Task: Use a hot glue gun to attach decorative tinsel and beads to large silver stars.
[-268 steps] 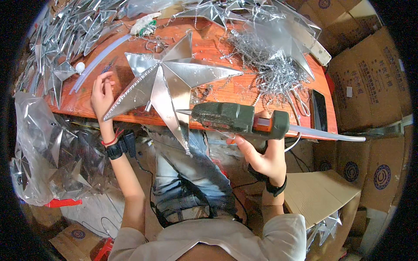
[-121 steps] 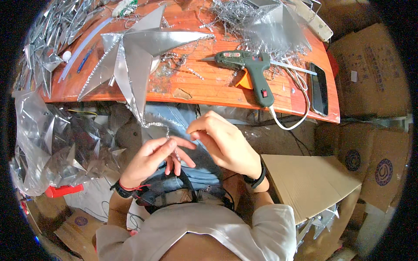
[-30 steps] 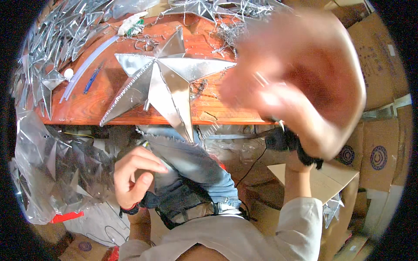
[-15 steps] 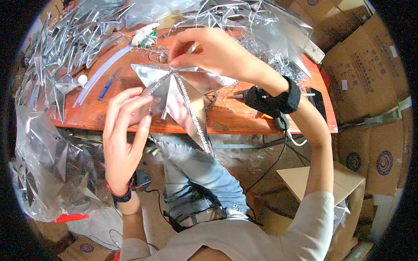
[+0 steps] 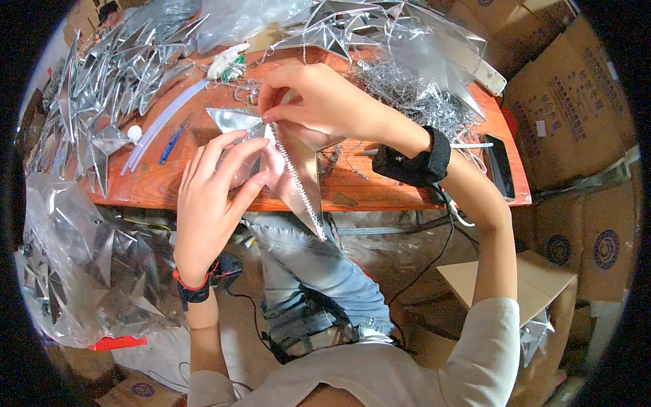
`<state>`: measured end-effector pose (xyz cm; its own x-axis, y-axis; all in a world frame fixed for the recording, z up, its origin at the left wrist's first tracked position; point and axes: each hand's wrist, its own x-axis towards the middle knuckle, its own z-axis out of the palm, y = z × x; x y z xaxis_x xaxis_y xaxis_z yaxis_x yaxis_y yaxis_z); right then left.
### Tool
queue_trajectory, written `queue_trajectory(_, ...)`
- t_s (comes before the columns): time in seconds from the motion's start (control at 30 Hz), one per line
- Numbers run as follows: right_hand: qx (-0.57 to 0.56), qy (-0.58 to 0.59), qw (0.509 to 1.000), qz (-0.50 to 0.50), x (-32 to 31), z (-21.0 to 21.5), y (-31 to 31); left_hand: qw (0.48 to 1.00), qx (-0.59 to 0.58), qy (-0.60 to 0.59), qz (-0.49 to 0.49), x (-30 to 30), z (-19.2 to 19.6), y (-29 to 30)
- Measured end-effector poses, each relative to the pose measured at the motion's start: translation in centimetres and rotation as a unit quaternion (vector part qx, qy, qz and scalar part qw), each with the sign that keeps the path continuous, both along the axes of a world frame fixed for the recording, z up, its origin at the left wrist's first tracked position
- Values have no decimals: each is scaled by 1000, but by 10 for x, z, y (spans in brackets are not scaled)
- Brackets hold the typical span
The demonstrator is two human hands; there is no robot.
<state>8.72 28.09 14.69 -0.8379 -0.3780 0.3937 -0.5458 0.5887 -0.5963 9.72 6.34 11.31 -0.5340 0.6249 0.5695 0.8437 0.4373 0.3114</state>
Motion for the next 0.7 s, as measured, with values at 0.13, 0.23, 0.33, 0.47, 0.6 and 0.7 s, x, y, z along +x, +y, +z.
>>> queue_trajectory(0.13, 17, -13, 1000, -6, 0, 0, 0, 1000, -7, 1, 0, -1, 1, 2)
queue_trajectory(0.23, 23, -9, 1000, -13, 1, -1, 2, 1000, -25, 2, 3, -1, 3, 4)
queue_trajectory(0.33, 26, 0, 1000, -12, 1, 0, 0, 999, -40, 1, 12, -1, 6, 2)
queue_trajectory(0.47, 31, 12, 999, -13, 0, -1, 0, 999, -43, 6, 16, -2, 5, 4)
queue_trajectory(0.6, 30, 16, 999, -17, 1, -1, 0, 999, -38, 5, 18, -2, 4, 5)
queue_trajectory(0.7, 15, -3, 1000, -22, 2, 1, -2, 999, -27, 13, 21, -3, 2, 5)
